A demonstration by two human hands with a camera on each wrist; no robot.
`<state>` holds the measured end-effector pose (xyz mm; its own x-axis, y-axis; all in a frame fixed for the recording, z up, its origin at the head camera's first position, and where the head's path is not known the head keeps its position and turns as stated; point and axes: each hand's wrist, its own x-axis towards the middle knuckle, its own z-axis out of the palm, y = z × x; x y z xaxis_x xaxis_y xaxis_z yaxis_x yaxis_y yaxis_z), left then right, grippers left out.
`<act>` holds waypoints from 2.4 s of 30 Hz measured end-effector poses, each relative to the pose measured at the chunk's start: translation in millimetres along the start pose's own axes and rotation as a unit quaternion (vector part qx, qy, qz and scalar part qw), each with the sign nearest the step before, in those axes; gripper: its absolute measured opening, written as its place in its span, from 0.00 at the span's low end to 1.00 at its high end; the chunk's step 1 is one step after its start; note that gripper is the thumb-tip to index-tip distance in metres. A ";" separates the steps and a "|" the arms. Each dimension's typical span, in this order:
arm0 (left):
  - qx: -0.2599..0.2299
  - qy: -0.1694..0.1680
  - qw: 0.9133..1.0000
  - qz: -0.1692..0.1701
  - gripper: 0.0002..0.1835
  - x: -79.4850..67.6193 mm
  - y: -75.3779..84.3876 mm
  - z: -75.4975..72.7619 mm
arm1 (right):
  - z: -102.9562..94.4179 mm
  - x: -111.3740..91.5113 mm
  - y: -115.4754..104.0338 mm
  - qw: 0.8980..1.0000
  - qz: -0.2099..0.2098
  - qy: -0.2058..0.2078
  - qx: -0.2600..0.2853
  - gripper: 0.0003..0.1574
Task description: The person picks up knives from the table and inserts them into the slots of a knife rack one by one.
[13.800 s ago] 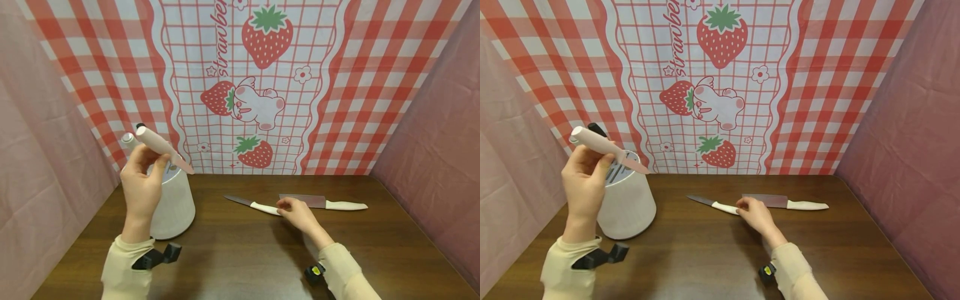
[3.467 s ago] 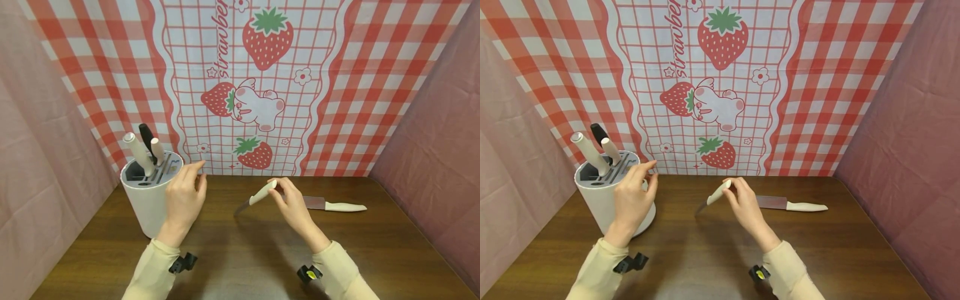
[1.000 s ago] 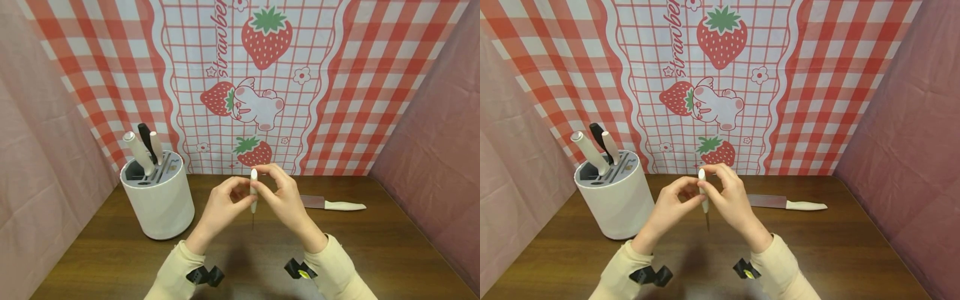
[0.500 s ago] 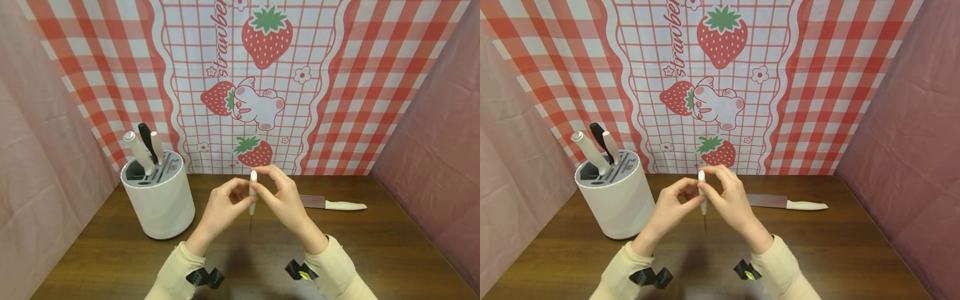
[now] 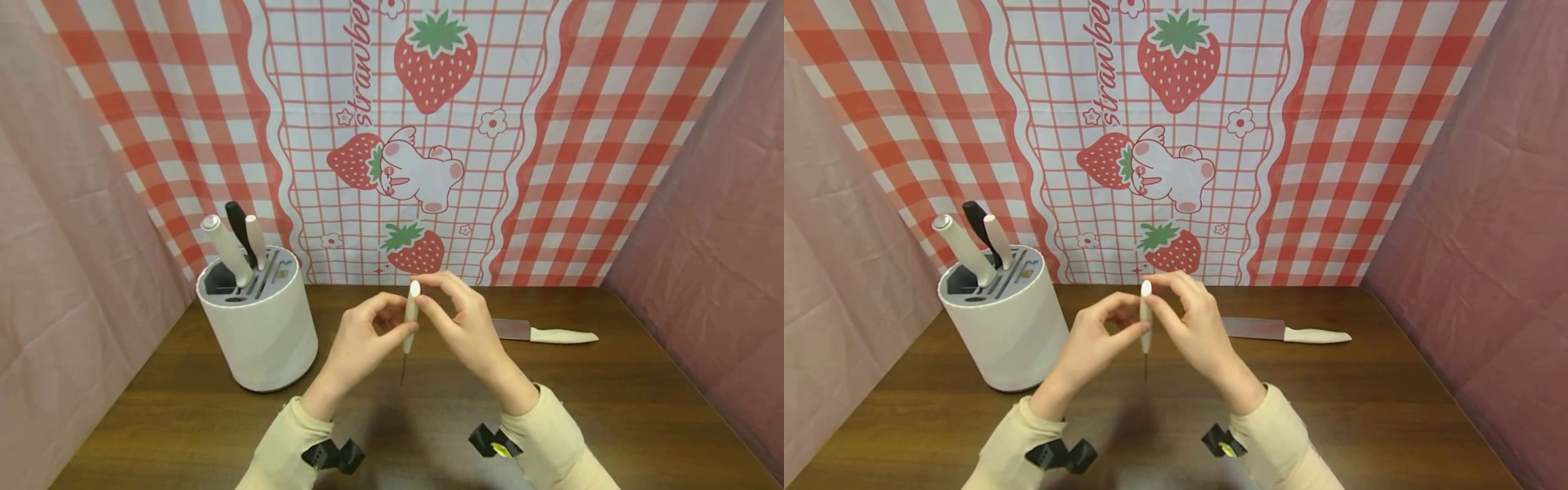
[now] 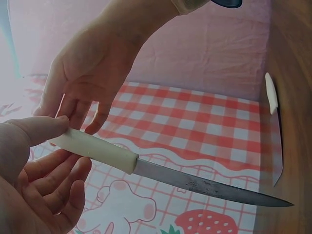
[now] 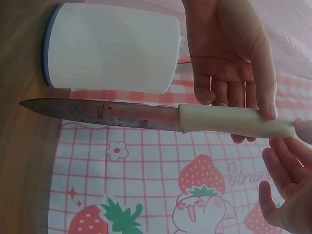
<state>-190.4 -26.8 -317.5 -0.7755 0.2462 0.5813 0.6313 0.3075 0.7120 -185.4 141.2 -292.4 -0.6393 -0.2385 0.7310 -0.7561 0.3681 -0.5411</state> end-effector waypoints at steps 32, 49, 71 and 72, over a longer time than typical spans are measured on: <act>-0.003 0.042 0.999 -0.014 0.11 -8.9 -0.9 -16.0 | -11.8 -6.9 18.4 0.996 -0.039 0.038 -0.067 0.10; -0.005 0.079 0.996 -0.026 0.13 -13.3 34.3 -46.8 | -40.0 -19.0 37.8 0.995 0.015 0.042 -0.086 0.08; -0.040 0.165 0.985 0.028 0.15 -15.1 8.4 -75.4 | -67.5 -40.0 69.1 0.982 0.108 0.067 -0.137 0.08; -0.040 0.168 0.984 0.032 0.15 -15.1 9.2 -76.8 | -68.9 -41.0 70.8 0.980 0.109 0.065 -0.152 0.08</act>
<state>-172.6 -98.3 -289.5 -0.6977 -0.0596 0.7139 0.6876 0.2237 0.6907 -203.1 239.0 -332.0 -0.7424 -0.0148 0.6697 -0.5143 0.6533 -0.5557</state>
